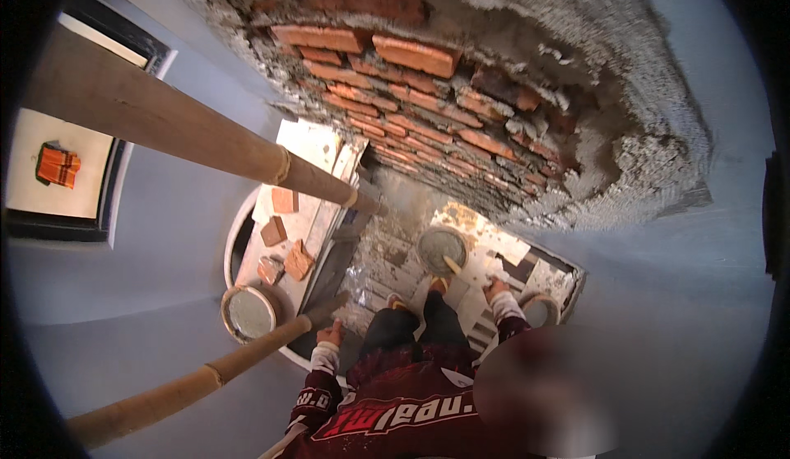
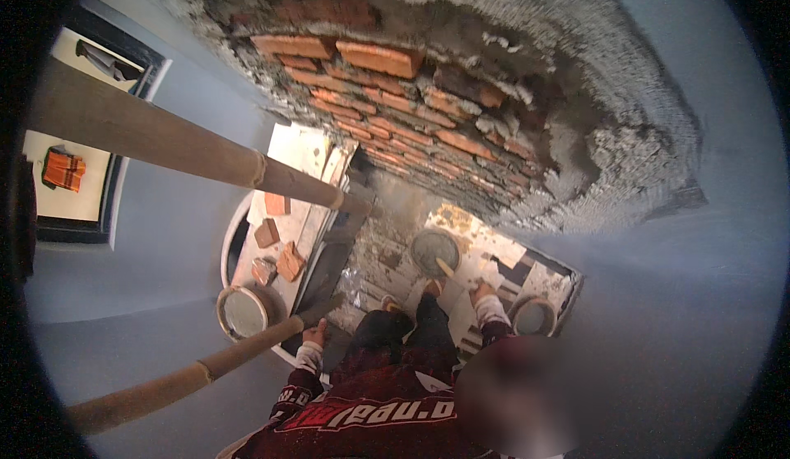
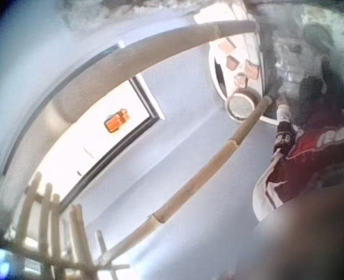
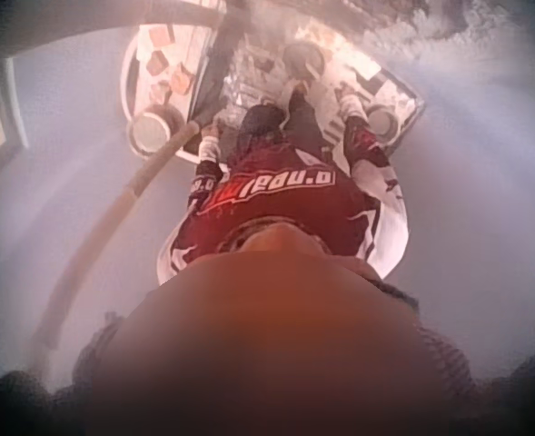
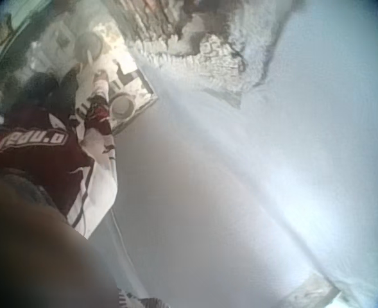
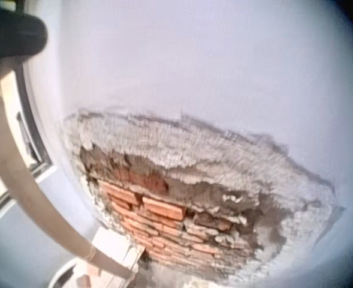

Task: The person places red bricks into a wall opening and applies mortar with a trowel to secure them. Another person hands bricks through a window while the recorder continues building the brick section.

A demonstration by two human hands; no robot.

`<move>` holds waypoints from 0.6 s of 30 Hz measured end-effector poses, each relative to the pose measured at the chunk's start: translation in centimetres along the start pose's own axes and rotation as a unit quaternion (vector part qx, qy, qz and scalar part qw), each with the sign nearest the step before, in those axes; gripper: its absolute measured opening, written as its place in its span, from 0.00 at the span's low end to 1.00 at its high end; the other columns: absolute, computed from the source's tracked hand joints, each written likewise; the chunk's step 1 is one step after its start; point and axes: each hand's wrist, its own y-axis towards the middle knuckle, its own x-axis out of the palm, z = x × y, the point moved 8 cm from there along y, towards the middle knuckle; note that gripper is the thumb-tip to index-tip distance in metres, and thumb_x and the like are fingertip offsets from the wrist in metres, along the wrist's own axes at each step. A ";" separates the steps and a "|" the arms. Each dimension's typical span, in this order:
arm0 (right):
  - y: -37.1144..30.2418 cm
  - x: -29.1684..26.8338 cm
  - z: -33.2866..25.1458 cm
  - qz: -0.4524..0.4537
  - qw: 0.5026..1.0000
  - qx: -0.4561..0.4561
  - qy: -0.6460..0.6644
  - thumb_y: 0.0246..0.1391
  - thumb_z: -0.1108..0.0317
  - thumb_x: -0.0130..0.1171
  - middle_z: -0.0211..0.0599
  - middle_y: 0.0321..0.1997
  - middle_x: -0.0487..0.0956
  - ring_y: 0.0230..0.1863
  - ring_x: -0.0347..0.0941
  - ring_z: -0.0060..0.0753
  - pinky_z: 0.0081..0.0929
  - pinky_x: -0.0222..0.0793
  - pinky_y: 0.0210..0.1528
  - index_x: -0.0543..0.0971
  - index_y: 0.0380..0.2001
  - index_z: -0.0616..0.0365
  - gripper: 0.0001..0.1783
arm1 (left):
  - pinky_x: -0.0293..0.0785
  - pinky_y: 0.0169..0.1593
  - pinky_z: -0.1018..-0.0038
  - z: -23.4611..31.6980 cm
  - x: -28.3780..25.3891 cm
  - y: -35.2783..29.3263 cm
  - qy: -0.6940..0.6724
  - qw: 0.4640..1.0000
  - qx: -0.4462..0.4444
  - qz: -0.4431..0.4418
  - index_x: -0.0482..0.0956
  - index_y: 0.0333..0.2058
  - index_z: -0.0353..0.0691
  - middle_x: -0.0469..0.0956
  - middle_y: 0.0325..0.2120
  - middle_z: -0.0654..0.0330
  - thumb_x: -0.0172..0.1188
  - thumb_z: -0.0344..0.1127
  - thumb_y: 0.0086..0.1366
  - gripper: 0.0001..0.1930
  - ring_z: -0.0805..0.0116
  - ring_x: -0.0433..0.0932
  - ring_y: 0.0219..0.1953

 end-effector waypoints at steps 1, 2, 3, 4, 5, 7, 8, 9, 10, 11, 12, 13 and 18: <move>0.2 -0.9 -1.5 -0.055 0.997 0.016 0.042 0.52 0.60 0.59 0.56 0.48 0.78 0.52 0.74 0.57 0.44 0.69 0.56 0.73 0.55 0.55 0.27 | 0.72 0.31 0.69 0.0 0.4 -0.7 -0.016 0.999 0.042 -0.009 0.82 0.24 0.33 0.80 0.20 0.56 0.63 0.55 0.58 0.25 0.69 0.77 0.25; -0.5 -3.0 -3.0 -0.042 0.996 0.024 0.072 0.52 0.60 0.61 0.55 0.45 0.80 0.50 0.75 0.57 0.43 0.71 0.55 0.74 0.54 0.56 0.26 | 0.72 0.30 0.71 0.8 1.2 0.1 -0.025 0.995 0.096 -0.029 0.82 0.23 0.34 0.79 0.20 0.58 0.65 0.53 0.58 0.23 0.72 0.76 0.24; -0.6 -2.9 -2.9 -0.046 0.996 0.032 0.068 0.51 0.60 0.62 0.55 0.44 0.80 0.50 0.76 0.55 0.42 0.71 0.54 0.75 0.53 0.56 0.26 | 0.71 0.29 0.73 1.6 2.1 0.9 -0.038 0.987 0.147 -0.050 0.81 0.23 0.34 0.79 0.19 0.60 0.66 0.50 0.57 0.20 0.75 0.74 0.23; -1.2 -2.3 -3.3 -0.062 0.996 0.032 0.055 0.52 0.60 0.62 0.55 0.45 0.80 0.50 0.76 0.54 0.42 0.71 0.54 0.75 0.53 0.55 0.26 | 0.71 0.30 0.75 -4.1 3.2 4.0 -0.107 0.980 0.160 -0.048 0.80 0.23 0.36 0.77 0.18 0.63 0.65 0.49 0.59 0.19 0.76 0.73 0.23; -0.9 -1.7 -2.6 -0.060 0.997 0.039 0.036 0.52 0.59 0.62 0.54 0.46 0.80 0.50 0.76 0.53 0.42 0.71 0.54 0.75 0.54 0.54 0.26 | 0.71 0.30 0.75 -4.7 5.0 4.7 -0.111 0.977 0.169 -0.059 0.80 0.23 0.36 0.77 0.17 0.63 0.65 0.49 0.59 0.19 0.76 0.73 0.23; -1.9 -1.1 -2.5 -0.106 0.991 0.076 0.017 0.52 0.58 0.62 0.53 0.47 0.80 0.52 0.75 0.53 0.41 0.71 0.56 0.75 0.54 0.53 0.26 | 0.71 0.30 0.74 -4.8 8.1 4.8 -0.116 0.973 0.186 -0.073 0.80 0.24 0.37 0.76 0.17 0.64 0.65 0.48 0.60 0.18 0.76 0.72 0.22; -0.7 1.9 -0.2 -0.125 0.989 0.067 -0.045 0.52 0.56 0.62 0.52 0.50 0.79 0.53 0.75 0.53 0.41 0.71 0.57 0.75 0.54 0.52 0.27 | 0.73 0.33 0.72 -4.2 9.3 4.3 -0.048 0.976 0.188 -0.103 0.82 0.28 0.38 0.79 0.21 0.61 0.64 0.50 0.60 0.18 0.74 0.75 0.24; -0.4 2.9 -0.5 -0.143 0.986 0.063 -0.066 0.52 0.55 0.62 0.52 0.50 0.79 0.53 0.75 0.52 0.41 0.70 0.58 0.75 0.55 0.51 0.27 | 0.74 0.34 0.71 -5.2 10.4 4.8 -0.010 0.980 0.166 -0.108 0.82 0.29 0.38 0.80 0.22 0.59 0.64 0.50 0.60 0.18 0.70 0.77 0.26; -0.1 4.1 -0.9 -0.161 0.981 0.058 -0.088 0.53 0.54 0.61 0.52 0.50 0.79 0.53 0.75 0.52 0.40 0.69 0.58 0.75 0.55 0.51 0.27 | 0.75 0.36 0.69 -6.5 11.6 4.9 0.027 0.983 0.144 -0.112 0.83 0.31 0.38 0.81 0.24 0.57 0.63 0.50 0.60 0.18 0.66 0.79 0.28; 0.8 5.3 -1.5 -0.180 0.975 0.049 -0.117 0.53 0.52 0.61 0.52 0.50 0.79 0.53 0.75 0.52 0.40 0.69 0.58 0.75 0.55 0.50 0.28 | 0.76 0.37 0.68 -8.7 13.3 4.9 0.057 0.985 0.117 -0.114 0.83 0.33 0.38 0.83 0.25 0.55 0.63 0.50 0.60 0.19 0.63 0.81 0.29; 2.0 6.8 -1.9 -0.199 0.970 0.067 -0.122 0.53 0.50 0.60 0.52 0.55 0.76 0.57 0.72 0.53 0.40 0.67 0.61 0.75 0.57 0.49 0.29 | 0.76 0.41 0.65 -10.9 15.0 5.5 0.097 0.983 0.070 -0.140 0.83 0.36 0.37 0.83 0.29 0.52 0.63 0.51 0.60 0.20 0.57 0.82 0.34; 3.0 8.3 -2.3 -0.228 0.962 0.070 -0.134 0.54 0.50 0.59 0.52 0.57 0.74 0.59 0.70 0.52 0.41 0.66 0.62 0.75 0.56 0.50 0.28 | 0.76 0.44 0.62 -13.4 16.7 5.6 0.135 0.977 0.021 -0.166 0.82 0.40 0.36 0.83 0.34 0.48 0.63 0.51 0.59 0.22 0.50 0.82 0.40; 13.0 15.6 -6.3 -0.164 0.969 0.015 -0.186 0.56 0.47 0.55 0.50 0.60 0.70 0.62 0.65 0.54 0.45 0.64 0.61 0.75 0.55 0.52 0.29 | 0.68 0.55 0.54 -19.6 23.5 3.2 0.146 0.984 0.003 -0.098 0.73 0.51 0.29 0.73 0.49 0.36 0.66 0.58 0.53 0.38 0.39 0.73 0.53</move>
